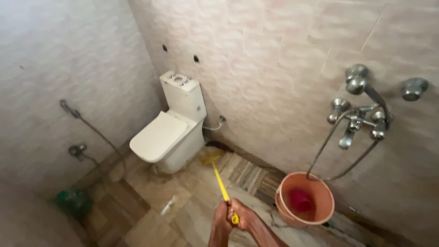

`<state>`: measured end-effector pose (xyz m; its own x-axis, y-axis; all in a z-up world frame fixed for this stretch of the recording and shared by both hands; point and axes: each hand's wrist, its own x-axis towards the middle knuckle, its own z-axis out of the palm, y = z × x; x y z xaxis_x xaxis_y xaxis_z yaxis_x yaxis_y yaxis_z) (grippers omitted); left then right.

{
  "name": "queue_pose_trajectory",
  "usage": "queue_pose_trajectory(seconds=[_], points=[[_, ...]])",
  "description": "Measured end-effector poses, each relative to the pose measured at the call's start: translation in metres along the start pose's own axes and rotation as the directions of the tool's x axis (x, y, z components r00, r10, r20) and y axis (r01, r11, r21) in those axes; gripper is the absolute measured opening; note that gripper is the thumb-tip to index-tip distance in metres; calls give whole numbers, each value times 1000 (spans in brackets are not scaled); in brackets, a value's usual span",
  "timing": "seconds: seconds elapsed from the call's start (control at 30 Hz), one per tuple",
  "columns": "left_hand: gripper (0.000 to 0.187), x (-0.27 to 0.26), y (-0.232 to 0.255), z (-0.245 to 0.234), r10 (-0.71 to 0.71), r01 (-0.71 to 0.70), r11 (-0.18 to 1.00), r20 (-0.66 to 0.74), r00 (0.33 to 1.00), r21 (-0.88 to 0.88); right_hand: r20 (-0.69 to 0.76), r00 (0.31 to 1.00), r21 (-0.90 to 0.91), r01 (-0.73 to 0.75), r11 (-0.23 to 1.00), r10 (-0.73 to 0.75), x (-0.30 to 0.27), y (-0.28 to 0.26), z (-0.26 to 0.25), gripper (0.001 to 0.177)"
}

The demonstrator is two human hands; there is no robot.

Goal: The person sweeps the tiled floor of a bathroom using a short-handled broom, moving dirt and debris around the toilet and towards the shower area.

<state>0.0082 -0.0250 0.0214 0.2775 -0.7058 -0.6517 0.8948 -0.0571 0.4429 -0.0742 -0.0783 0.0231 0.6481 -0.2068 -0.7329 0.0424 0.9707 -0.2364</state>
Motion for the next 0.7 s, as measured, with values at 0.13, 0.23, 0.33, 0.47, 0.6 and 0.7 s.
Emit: queue_pose_trajectory(seconds=[0.13, 0.23, 0.33, 0.47, 0.6, 0.7], points=[[24, -1, -2, -8, 91, -79, 995, -217, 972, 61, 78, 989, -93, -114, 989, 122, 10, -6, 5, 29], [21, -1, -1, -8, 156, -131, 987, -341, 927, 95, 148, 967, -36, -202, 979, 205, 16, 3, 8, 29], [24, 5, 6, -14, 163, -137, 986, -338, 927, 100, 103, 981, 48, -170, 984, 164, 18, 1, 10, 28], [28, 11, 2, -12, 123, -53, 979, -360, 925, 197, 67, 989, 199, -145, 969, 135, 11, 4, 0, 24], [22, 12, -3, -2, 31, 16, 971, -192, 981, 237, 96, 986, 408, -165, 898, 137, 1, -8, -21, 18], [28, 3, -3, -10, -185, 172, 981, 167, 968, 88, 153, 982, 400, -166, 901, 113, -13, -28, -40, 15]])
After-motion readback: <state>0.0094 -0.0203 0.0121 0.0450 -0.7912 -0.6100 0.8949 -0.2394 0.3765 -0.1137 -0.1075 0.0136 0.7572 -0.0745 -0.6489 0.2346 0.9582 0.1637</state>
